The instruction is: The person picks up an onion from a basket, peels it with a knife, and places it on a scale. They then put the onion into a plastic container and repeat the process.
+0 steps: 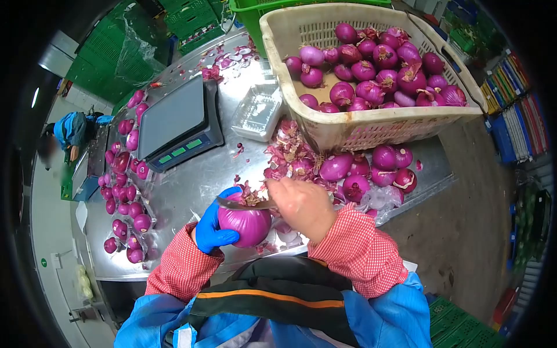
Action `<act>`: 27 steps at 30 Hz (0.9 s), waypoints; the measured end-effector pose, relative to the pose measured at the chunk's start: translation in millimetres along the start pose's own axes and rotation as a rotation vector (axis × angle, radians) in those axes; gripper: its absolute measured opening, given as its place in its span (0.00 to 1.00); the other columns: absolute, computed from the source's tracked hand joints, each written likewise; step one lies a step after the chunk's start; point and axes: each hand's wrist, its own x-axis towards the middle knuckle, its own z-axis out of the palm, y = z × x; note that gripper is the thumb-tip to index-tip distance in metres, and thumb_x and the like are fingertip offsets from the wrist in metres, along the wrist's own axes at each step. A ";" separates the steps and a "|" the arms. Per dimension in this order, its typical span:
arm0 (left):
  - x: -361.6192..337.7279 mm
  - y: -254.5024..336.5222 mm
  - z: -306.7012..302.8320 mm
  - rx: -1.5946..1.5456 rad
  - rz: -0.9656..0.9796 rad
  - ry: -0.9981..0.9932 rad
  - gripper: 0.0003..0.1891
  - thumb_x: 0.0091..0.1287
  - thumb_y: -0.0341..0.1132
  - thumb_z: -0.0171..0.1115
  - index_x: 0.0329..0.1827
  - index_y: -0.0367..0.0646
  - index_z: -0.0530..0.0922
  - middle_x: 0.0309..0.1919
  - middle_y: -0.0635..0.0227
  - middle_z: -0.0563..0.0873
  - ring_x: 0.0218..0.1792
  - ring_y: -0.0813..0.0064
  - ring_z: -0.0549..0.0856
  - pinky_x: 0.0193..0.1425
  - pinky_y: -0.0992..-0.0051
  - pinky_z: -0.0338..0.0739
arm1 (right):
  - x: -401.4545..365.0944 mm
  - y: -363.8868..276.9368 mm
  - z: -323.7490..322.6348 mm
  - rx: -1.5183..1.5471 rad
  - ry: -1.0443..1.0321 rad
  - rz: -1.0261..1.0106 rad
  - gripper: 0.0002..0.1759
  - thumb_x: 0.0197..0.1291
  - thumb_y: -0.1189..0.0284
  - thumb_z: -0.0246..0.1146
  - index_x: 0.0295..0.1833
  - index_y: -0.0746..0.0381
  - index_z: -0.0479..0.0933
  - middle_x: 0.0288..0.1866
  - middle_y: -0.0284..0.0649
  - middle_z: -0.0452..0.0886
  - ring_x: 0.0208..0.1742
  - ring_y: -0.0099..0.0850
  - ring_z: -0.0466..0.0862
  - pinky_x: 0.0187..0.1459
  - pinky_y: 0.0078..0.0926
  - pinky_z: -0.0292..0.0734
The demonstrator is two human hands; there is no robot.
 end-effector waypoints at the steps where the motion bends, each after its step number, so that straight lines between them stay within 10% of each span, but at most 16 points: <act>1: -0.8 -0.3 -3.6 0.049 0.080 -0.087 0.50 0.49 0.30 0.80 0.75 0.42 0.58 0.65 0.61 0.74 0.65 0.66 0.76 0.69 0.65 0.72 | -7.8 11.5 8.3 0.001 -0.015 0.015 0.04 0.56 0.77 0.58 0.38 0.60 0.73 0.29 0.39 0.76 0.30 0.36 0.84 0.30 0.33 0.80; 3: 0.8 3.3 -12.9 0.151 0.236 -0.269 0.50 0.49 0.30 0.80 0.75 0.41 0.58 0.65 0.60 0.74 0.65 0.66 0.75 0.70 0.65 0.71 | -38.3 52.1 25.6 0.040 -0.135 0.276 0.13 0.59 0.77 0.59 0.50 0.62 0.78 0.34 0.42 0.81 0.32 0.43 0.85 0.31 0.38 0.80; 5: -1.2 11.4 0.9 0.124 0.205 -0.053 0.51 0.47 0.35 0.82 0.73 0.40 0.60 0.63 0.60 0.74 0.65 0.66 0.75 0.70 0.66 0.69 | -44.1 44.6 25.0 0.205 0.101 0.266 0.17 0.58 0.74 0.64 0.54 0.60 0.79 0.38 0.43 0.83 0.33 0.43 0.85 0.33 0.38 0.80; 20: 24.2 -6.8 11.7 0.870 0.350 0.346 0.52 0.42 0.37 0.83 0.70 0.38 0.60 0.58 0.57 0.75 0.58 0.64 0.80 0.65 0.65 0.75 | 8.7 1.6 15.5 0.131 0.150 0.255 0.11 0.55 0.69 0.68 0.31 0.61 0.72 0.29 0.40 0.74 0.28 0.40 0.81 0.28 0.37 0.76; 27: 25.1 -11.2 7.6 0.896 0.407 0.512 0.51 0.41 0.34 0.83 0.69 0.39 0.61 0.58 0.58 0.74 0.57 0.64 0.80 0.63 0.67 0.77 | -2.2 -17.2 8.1 0.146 0.004 0.277 0.08 0.56 0.73 0.67 0.38 0.61 0.76 0.32 0.42 0.76 0.31 0.41 0.82 0.32 0.37 0.77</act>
